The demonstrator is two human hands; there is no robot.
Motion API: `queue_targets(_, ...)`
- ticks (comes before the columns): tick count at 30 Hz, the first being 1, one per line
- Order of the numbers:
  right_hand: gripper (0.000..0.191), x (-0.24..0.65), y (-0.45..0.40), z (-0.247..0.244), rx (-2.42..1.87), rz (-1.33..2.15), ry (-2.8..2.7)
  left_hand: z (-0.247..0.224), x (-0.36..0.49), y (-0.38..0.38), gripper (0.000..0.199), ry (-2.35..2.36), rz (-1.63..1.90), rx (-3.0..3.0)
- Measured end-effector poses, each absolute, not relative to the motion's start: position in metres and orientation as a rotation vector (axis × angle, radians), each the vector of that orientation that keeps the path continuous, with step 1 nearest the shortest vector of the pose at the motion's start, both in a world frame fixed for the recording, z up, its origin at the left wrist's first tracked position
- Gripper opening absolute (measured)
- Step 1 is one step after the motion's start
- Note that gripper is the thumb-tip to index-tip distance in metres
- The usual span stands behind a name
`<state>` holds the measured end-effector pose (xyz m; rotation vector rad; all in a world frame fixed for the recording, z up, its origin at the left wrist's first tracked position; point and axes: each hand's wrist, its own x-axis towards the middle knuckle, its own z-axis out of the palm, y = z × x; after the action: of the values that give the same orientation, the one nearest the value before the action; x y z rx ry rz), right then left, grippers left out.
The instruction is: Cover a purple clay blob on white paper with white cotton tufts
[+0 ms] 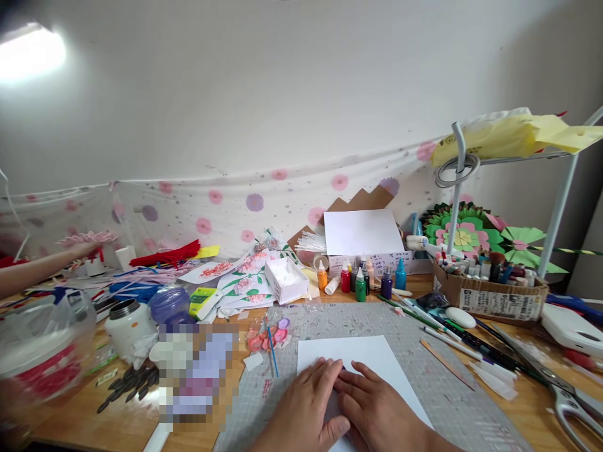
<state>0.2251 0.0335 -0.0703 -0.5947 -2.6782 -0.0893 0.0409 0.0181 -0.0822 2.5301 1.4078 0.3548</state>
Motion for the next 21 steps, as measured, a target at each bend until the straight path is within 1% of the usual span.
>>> queue_targets(5, 0.031, 0.226, 0.035, -0.072, -0.586, -0.128, -2.699, -0.080, 0.041, 0.018, 0.070, 1.391, 0.342, 2.521)
queue_targets(12, 0.028, 0.225, 0.033, -0.071, -0.556, -0.137, -2.653, -0.081, 0.040, 0.018, 0.068, 1.405, 0.399, 2.486)
queue_targets(17, 0.027, 0.226, 0.034, -0.081, -0.749, -0.176, -2.672, -0.082, 0.038, 0.016, 0.060, 1.405, 0.483, 2.525)
queue_targets(21, 0.029, 0.226, 0.035, -0.083, -0.748, -0.096, -2.630, -0.089, 0.040, 0.016, 0.054, 1.381, 0.568, 2.623)
